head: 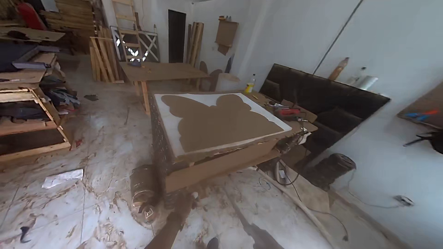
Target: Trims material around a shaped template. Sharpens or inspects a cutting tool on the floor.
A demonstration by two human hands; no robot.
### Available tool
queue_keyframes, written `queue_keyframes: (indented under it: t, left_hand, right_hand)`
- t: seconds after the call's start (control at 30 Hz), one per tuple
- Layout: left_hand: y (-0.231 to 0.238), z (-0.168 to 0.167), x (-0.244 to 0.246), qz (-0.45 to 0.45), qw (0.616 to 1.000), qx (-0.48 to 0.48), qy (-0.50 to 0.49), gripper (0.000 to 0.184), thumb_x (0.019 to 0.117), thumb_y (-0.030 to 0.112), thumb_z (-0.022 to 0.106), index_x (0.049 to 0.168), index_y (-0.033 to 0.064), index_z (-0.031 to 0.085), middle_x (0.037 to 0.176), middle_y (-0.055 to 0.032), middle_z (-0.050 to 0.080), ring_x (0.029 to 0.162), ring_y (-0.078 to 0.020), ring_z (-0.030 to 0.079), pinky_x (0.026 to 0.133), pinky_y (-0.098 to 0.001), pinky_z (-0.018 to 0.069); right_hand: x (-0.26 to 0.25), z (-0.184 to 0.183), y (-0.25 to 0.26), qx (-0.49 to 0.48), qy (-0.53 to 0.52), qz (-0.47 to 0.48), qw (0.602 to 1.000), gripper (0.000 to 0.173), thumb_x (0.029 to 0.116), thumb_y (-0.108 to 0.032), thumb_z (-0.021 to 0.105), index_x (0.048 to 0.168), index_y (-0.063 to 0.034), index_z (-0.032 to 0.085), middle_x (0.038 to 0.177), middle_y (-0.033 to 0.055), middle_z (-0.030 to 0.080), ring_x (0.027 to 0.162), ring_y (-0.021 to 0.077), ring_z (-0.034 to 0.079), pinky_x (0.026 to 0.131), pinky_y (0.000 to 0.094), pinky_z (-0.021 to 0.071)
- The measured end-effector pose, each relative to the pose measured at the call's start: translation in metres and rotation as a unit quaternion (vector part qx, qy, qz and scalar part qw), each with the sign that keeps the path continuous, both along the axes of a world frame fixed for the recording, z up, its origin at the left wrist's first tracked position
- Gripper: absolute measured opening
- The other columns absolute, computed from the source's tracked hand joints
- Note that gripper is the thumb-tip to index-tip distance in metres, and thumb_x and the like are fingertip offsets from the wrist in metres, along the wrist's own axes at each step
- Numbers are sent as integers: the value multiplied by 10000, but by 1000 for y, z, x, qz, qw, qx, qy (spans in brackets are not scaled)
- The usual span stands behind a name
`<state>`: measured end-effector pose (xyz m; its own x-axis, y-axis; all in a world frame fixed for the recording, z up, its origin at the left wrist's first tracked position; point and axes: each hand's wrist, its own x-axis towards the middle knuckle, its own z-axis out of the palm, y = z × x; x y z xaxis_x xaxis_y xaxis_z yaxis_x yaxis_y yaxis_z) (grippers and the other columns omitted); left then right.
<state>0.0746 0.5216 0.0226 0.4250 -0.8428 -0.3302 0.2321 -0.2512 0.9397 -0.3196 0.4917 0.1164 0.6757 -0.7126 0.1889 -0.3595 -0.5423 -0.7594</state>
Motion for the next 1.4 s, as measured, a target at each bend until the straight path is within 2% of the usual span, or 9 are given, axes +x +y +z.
queue_keyframes:
  t: [0.23, 0.37, 0.47, 0.73, 0.87, 0.97, 1.13, 1.27, 1.4]
  left_hand:
    - [-167, -33, 12, 192, 972, 20, 131, 277, 1028, 143, 580, 1268, 32, 663, 1064, -165, 750, 836, -291, 759, 737, -448, 656]
    - [-239, -25, 23, 300, 938, 0, 176, 298, 1039, 145, 562, 1291, 3, 638, 1132, -175, 738, 883, -306, 761, 779, -460, 656]
    - [-279, -41, 41, 366, 912, 20, 182, 285, 992, 125, 636, 1250, 6, 654, 1049, -175, 755, 832, -298, 774, 743, -459, 675]
    - [-319, -42, 79, 395, 905, 81, 132, 290, 861, 56, 696, 1149, 58, 722, 970, -108, 765, 819, -225, 766, 775, -433, 669]
    - [-324, -48, 74, 450, 881, 77, 124, 297, 814, 33, 725, 1111, 59, 726, 979, -111, 764, 825, -241, 767, 776, -463, 668]
    - [-332, -48, 72, 479, 866, 113, 85, 231, 829, 124, 725, 1059, 117, 749, 986, -67, 768, 864, -204, 762, 821, -461, 656]
    - [-342, -20, 66, 483, 844, 232, 15, 240, 870, 309, 746, 1045, 145, 768, 981, -89, 760, 918, -258, 735, 871, -548, 594]
    - [-355, -5, 65, 535, 796, 282, 26, 349, 861, 326, 778, 1107, 85, 723, 1019, -170, 733, 914, -347, 715, 809, -603, 581]
    - [-357, -1, 73, 568, 757, 319, 45, 506, 807, 304, 815, 1237, 71, 686, 1194, -166, 696, 1086, -338, 674, 918, -580, 552]
  right_hand:
    - [169, -23, -312, -91, 91, 239, 962, 472, 1048, -321, 566, 1506, -414, 498, 1448, -127, 579, 1318, 50, 554, 1116, 360, 512]
    - [263, -30, -415, -80, 158, 355, 918, 480, 1057, -342, 530, 1521, -447, 465, 1485, -124, 552, 1359, 62, 521, 1149, 394, 472]
    - [325, -48, -468, -88, 197, 427, 878, 495, 1057, -347, 517, 1527, -480, 434, 1447, -116, 568, 1315, 61, 547, 1117, 389, 493]
    - [414, -68, -520, -81, 252, 507, 821, 467, 1044, -362, 539, 1495, -472, 490, 1437, -126, 578, 1295, 53, 559, 1098, 373, 510]
    - [423, -15, -485, -22, 256, 490, 833, 444, 998, -140, 582, 1435, -206, 621, 1418, 19, 631, 1311, 166, 586, 1127, 397, 470]
    - [428, -34, -510, -13, 201, 527, 826, 424, 1003, -140, 604, 1426, -147, 624, 1414, 24, 637, 1317, 158, 588, 1123, 379, 485]
    - [435, -86, -556, -41, 167, 575, 800, 463, 1012, -233, 602, 1474, -250, 582, 1452, -75, 606, 1317, 82, 577, 1109, 351, 512]
    - [436, -82, -577, -61, 181, 587, 786, 492, 1015, -241, 594, 1499, -312, 544, 1430, -80, 612, 1286, 73, 587, 1083, 355, 524]
    - [434, -71, -591, -78, 205, 602, 768, 477, 1022, -256, 583, 1492, -334, 548, 1412, -56, 623, 1293, 85, 578, 1096, 366, 508]
